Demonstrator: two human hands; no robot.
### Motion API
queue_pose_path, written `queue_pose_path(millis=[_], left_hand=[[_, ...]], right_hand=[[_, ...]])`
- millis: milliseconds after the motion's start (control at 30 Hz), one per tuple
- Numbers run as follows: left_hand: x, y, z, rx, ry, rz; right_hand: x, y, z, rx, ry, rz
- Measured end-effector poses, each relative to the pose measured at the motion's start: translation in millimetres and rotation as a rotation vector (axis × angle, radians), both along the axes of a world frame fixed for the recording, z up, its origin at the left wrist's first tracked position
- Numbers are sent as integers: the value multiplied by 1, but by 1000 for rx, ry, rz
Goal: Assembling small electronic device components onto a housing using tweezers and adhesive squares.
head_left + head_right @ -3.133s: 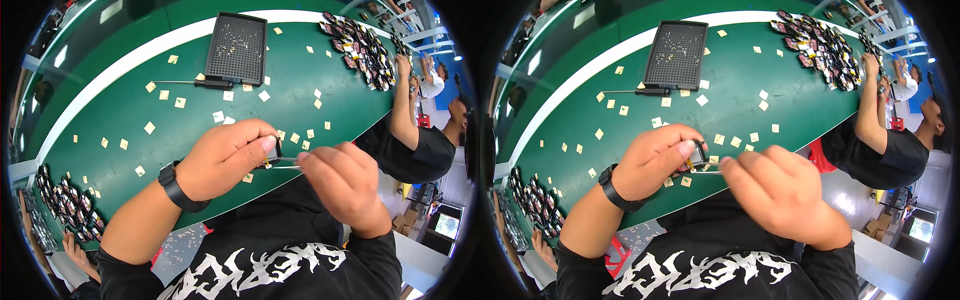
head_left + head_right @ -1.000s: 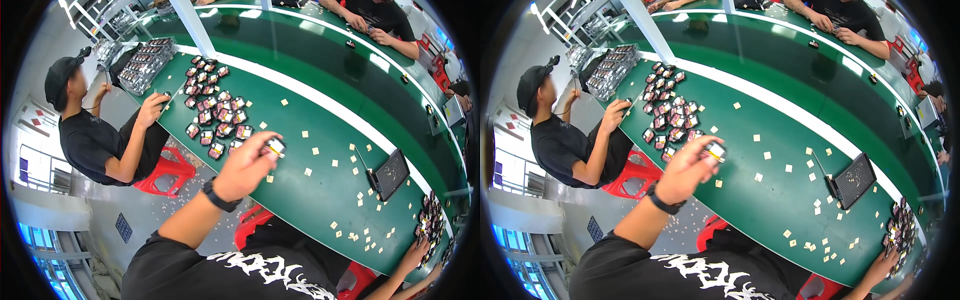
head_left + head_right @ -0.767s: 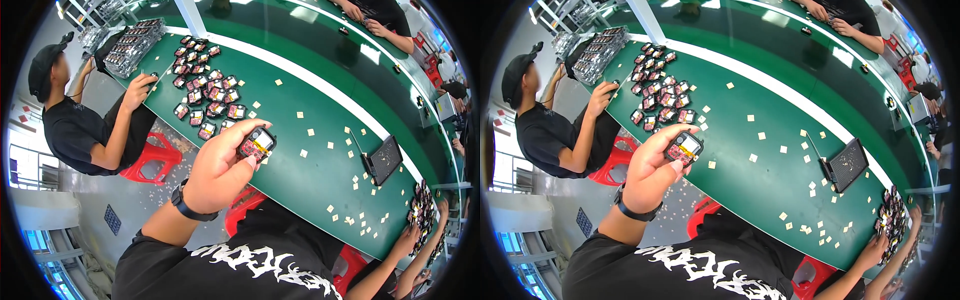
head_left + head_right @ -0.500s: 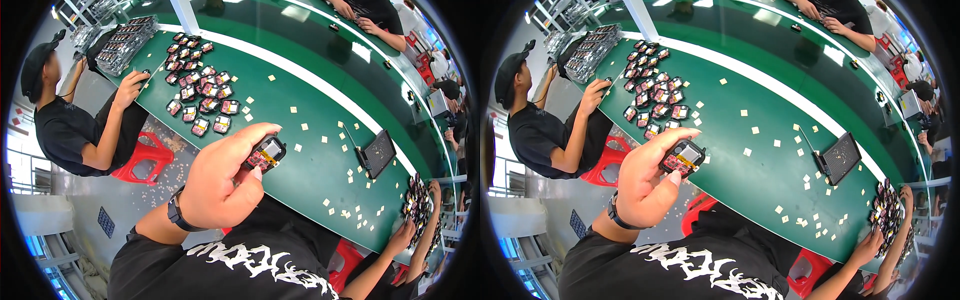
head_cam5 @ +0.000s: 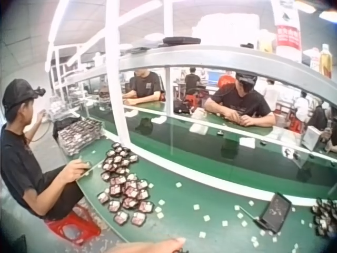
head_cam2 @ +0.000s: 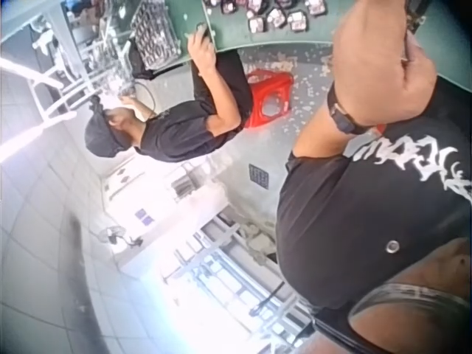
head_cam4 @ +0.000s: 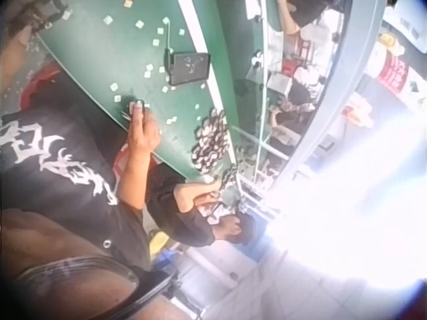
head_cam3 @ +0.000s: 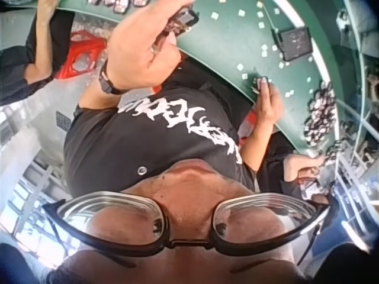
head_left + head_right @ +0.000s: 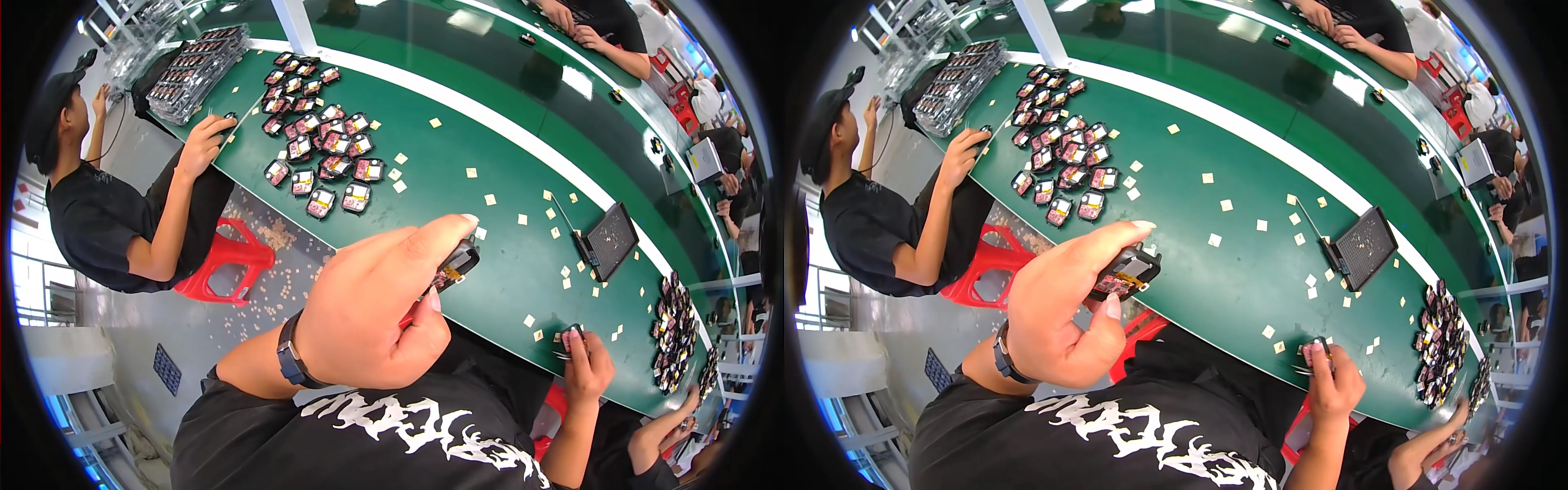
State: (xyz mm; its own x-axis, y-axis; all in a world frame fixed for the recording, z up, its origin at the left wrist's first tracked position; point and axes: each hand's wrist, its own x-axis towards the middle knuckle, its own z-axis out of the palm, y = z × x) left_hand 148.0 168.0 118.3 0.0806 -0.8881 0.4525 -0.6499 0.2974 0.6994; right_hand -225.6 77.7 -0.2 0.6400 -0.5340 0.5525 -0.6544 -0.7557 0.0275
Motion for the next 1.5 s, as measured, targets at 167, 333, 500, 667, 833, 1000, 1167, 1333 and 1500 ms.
queue_pose_path(millis=[167, 333, 500, 667, 833, 1000, 1167, 1333, 1500], left_hand=[[2, 5, -3, -50, -8, -5], [0, 10, -3, -57, 19, 2], [-6, 6, -1, -49, 7, -41], [-15, 2, -2, -24, -114, -70], [-26, -1, 2, -17, -138, -98], [-32, 0, 7, 3, -149, -128], [-33, 3, 3, -34, -142, -150], [-38, 4, 5, -30, -158, -147], [-42, 1, 2, -38, -169, -168]], right_hand=[[11, -1, 4, 103, 68, 22], [13, 6, 22, 359, 202, -143], [16, 23, 53, 401, 42, -135], [53, 27, 95, 294, -87, 105], [107, 31, 130, 180, -22, 288], [127, 22, 128, -16, -127, 354], [135, 22, 131, -56, -133, 373], [135, 24, 136, -93, -95, 377], [132, 26, 136, -100, -63, 362]])
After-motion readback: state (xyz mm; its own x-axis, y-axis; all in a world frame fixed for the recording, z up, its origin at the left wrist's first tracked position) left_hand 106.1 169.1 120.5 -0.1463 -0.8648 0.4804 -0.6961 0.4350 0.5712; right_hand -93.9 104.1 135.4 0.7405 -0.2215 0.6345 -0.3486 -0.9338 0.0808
